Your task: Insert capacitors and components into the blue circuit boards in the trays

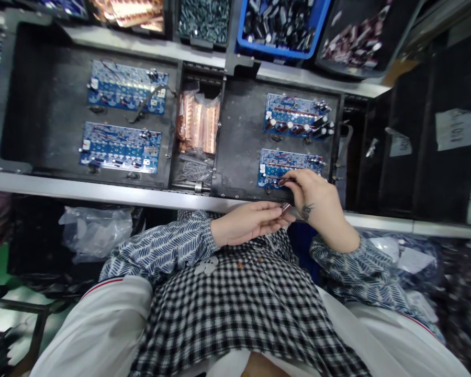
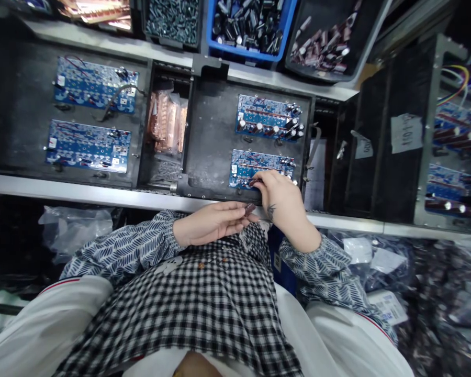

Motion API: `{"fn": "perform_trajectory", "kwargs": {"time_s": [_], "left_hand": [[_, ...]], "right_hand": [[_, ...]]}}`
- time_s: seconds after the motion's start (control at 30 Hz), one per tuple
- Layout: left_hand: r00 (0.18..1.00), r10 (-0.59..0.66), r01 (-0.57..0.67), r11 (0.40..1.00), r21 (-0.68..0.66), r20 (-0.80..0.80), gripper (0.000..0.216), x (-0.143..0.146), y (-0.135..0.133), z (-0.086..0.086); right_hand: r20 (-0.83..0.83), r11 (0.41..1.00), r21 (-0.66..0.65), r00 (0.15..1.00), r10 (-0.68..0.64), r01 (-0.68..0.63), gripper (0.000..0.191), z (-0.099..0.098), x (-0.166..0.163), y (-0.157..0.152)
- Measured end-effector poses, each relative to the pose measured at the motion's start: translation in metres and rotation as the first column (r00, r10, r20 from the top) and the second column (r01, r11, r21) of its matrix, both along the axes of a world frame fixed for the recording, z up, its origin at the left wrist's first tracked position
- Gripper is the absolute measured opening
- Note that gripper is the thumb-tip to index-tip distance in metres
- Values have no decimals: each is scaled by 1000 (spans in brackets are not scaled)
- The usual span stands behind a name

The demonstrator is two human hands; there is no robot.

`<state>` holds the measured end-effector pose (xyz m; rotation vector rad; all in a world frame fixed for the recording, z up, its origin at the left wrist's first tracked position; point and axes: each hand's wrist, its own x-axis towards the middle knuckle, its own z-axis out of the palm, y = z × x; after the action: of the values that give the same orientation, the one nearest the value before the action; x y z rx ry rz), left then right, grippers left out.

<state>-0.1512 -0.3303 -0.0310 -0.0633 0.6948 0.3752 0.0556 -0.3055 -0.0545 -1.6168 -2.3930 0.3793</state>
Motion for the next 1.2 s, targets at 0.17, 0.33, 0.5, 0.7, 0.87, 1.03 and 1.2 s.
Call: {"fn": "perform_trajectory", "kwargs": {"time_s": [0.17,0.33,0.5,0.7,0.87,1.03,1.2], "left_hand": [[999,17,-19,999,-45,-47,31,-1,0,-4],[999,30,-29,997,-78,10,36,-6,0,-6],[997,33,-29,998,-57,68,35,-7,-1,-14],[973,-227,222,865,450,-45,34,-38,-15,-4],[505,527,658,278,700,-684,36,-121,-31,9],[2,678,877,352,328,-735,50,-174,-31,-13],[52,694,895,286,341,-718,41,-173,-24,-20]], "right_hand": [[68,999,26,997,42,-44,21,-1,-1,0],[99,992,78,991,93,-101,23,2,-5,-4],[-137,993,63,984,111,-103,31,22,-11,-21],[-342,983,-35,927,157,-180,11,26,-20,-15],[-178,999,40,984,-18,26,10,2,-31,3],[-104,1000,0,995,-12,12,13,1,-38,5],[-53,1000,7,999,0,0,14,-1,-42,7]]}}
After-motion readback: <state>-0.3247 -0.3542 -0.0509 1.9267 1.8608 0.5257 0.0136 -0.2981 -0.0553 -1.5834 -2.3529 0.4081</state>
